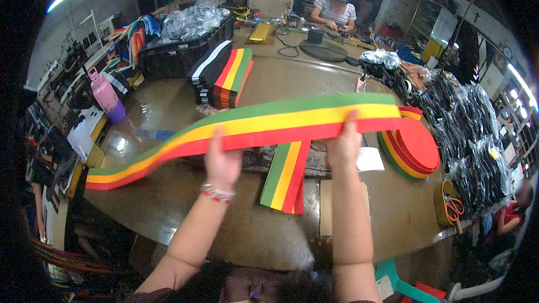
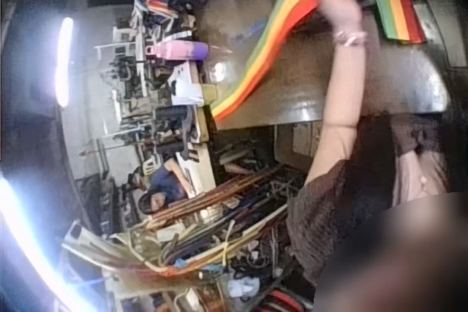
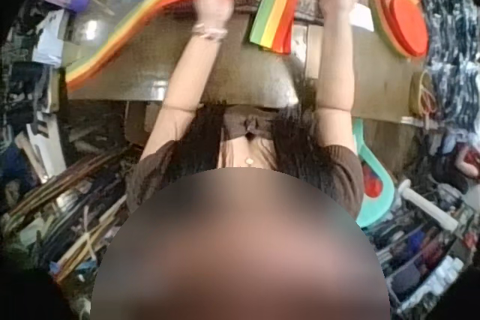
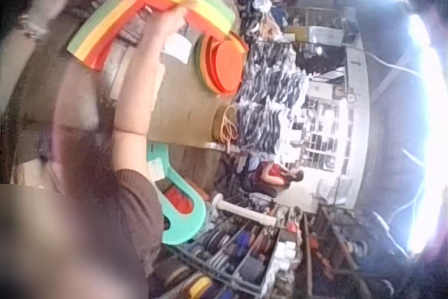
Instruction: The person folds and stacks a long multicolored fabric band, then wraps it around a red circular hat base. They retrieve a brown hat band from a shelf, place it on the table, and write on a small white card with a marker.
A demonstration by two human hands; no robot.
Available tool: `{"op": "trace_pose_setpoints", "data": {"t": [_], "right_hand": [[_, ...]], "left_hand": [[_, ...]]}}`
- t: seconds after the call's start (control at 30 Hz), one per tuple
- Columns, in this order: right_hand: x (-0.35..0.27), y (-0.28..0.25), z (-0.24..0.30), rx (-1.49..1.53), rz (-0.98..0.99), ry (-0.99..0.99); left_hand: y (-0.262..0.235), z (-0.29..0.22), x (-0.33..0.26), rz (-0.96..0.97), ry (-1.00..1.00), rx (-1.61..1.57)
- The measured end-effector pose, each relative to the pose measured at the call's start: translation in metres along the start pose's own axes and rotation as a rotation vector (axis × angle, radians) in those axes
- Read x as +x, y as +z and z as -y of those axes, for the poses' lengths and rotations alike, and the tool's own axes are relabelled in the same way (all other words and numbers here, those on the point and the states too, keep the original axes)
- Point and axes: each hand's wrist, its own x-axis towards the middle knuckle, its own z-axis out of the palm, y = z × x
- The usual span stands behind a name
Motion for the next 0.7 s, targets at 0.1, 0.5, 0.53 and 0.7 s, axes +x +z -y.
{"op": "trace_pose_setpoints", "data": {"t": [0.1,0.5,0.53,0.7], "right_hand": [[0.012,-0.040,0.012,-0.193,0.217,-0.022],[0.018,-0.062,-0.058,-0.462,0.079,0.022],[0.017,-0.064,-0.060,-0.488,0.074,-0.003],[0.013,-0.072,-0.071,-0.542,0.044,0.048]], "left_hand": [[-0.050,-0.050,0.024,-0.060,0.338,0.370],[-0.102,-0.092,0.059,-0.046,0.501,1.472],[-0.107,-0.090,0.059,-0.021,0.514,1.474],[-0.118,-0.086,0.056,0.008,0.510,1.547]]}}
